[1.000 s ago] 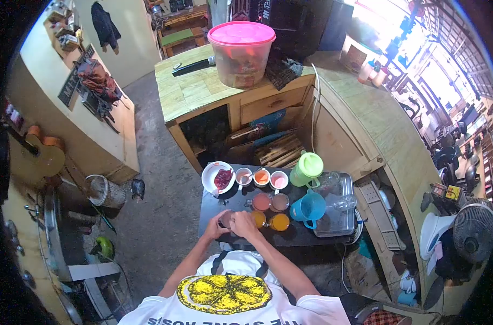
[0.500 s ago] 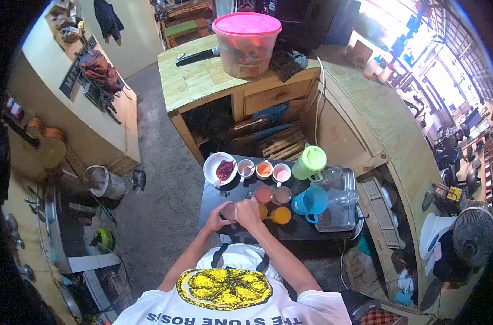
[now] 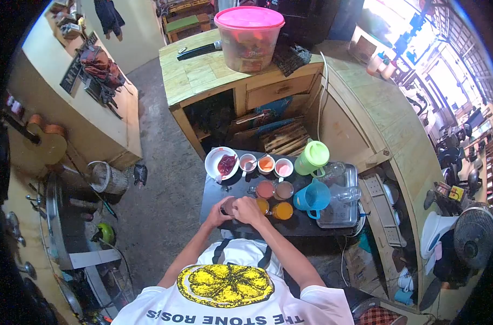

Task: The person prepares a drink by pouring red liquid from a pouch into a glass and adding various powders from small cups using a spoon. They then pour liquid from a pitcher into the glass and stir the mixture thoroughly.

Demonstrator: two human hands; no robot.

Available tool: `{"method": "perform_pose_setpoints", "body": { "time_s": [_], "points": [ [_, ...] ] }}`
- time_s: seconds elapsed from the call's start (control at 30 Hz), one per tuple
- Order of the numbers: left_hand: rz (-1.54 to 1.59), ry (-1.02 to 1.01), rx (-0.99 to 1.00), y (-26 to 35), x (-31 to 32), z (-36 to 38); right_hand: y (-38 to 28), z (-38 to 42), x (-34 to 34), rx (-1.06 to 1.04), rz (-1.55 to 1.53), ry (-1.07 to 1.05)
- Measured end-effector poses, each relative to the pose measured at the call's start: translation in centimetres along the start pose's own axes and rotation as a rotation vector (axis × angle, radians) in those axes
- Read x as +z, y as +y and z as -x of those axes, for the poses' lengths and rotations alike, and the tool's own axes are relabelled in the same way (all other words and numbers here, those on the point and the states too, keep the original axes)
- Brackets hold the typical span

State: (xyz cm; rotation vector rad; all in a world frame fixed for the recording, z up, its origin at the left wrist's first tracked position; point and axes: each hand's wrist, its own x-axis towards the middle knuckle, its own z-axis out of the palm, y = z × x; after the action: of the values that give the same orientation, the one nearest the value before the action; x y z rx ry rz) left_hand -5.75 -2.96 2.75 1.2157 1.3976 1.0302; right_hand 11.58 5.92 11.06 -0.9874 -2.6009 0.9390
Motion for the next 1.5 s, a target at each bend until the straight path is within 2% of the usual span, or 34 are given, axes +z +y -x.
{"method": "perform_pose_setpoints", "body": {
  "time_s": [0.1, 0.2, 0.3, 0.4, 0.5, 0.6, 0.7, 0.83, 0.93, 1.03, 1.13, 1.23, 1.33, 1.43, 1.5],
  "points": [
    [-0.022, 0.011, 0.020, 0.1, -0.1, 0.0, -0.5, -0.3, -0.4, -0.048, 0.116, 0.290],
    [-0.041, 0.021, 0.024, -0.2, 0.0, -0.1, -0.2, -0.3, -0.4, -0.002, 0.265, 0.183],
    [-0.035, 0.015, -0.006, -0.4, 0.1, 0.0, -0.1, -0.4, 0.3, 0.053, 0.253, -0.025],
    [0.001, 0.008, -0.040, -0.3, 0.1, 0.2, -0.6, -0.4, 0.5, 0.035, 0.059, 0.138],
    [-0.044, 0.021, 0.008, -0.3, 0.1, 0.0, -0.6, -0.7, -0.4, -0.023, 0.249, 0.221],
    [-0.061, 0.023, 0.033, -0.9, 0.0, 0.1, -0.9, -0.3, -0.5, 0.037, 0.334, -0.005],
    [-0.054, 0.009, 0.043, -1.0, -0.1, -0.3, -0.7, -0.2, 0.0, -0.039, 0.145, -0.004],
    [0.010, -0.004, 0.029, -1.8, 0.0, -0.1, -0.5, -0.5, -0.2, -0.094, 0.253, 0.274],
    [0.000, -0.003, 0.027, -1.9, 0.0, -0.2, -0.3, -0.3, -1.1, -0.031, 0.336, -0.025],
    [0.010, -0.009, 0.014, -1.6, 0.2, -0.2, 0.4, 0.1, -0.2, -0.138, 0.168, 0.005],
    [-0.020, 0.006, 0.024, -1.4, 0.1, 0.0, 0.0, -0.5, -0.4, -0.088, 0.111, 0.150],
    [-0.015, 0.005, 0.028, -1.6, 0.2, -0.1, -0.3, -0.7, -1.2, -0.058, 0.284, 0.133],
    [-0.031, 0.007, 0.027, -1.1, 0.0, -0.2, 0.1, -0.6, -0.4, -0.047, 0.244, -0.057],
    [-0.026, 0.017, 0.008, -1.0, 0.0, -0.1, -0.2, -0.6, -0.1, -0.023, 0.059, -0.012],
    [-0.014, 0.016, 0.002, -1.3, 0.1, -0.1, -0.5, -0.9, 0.0, -0.029, 0.169, 0.116]
  ]
}}
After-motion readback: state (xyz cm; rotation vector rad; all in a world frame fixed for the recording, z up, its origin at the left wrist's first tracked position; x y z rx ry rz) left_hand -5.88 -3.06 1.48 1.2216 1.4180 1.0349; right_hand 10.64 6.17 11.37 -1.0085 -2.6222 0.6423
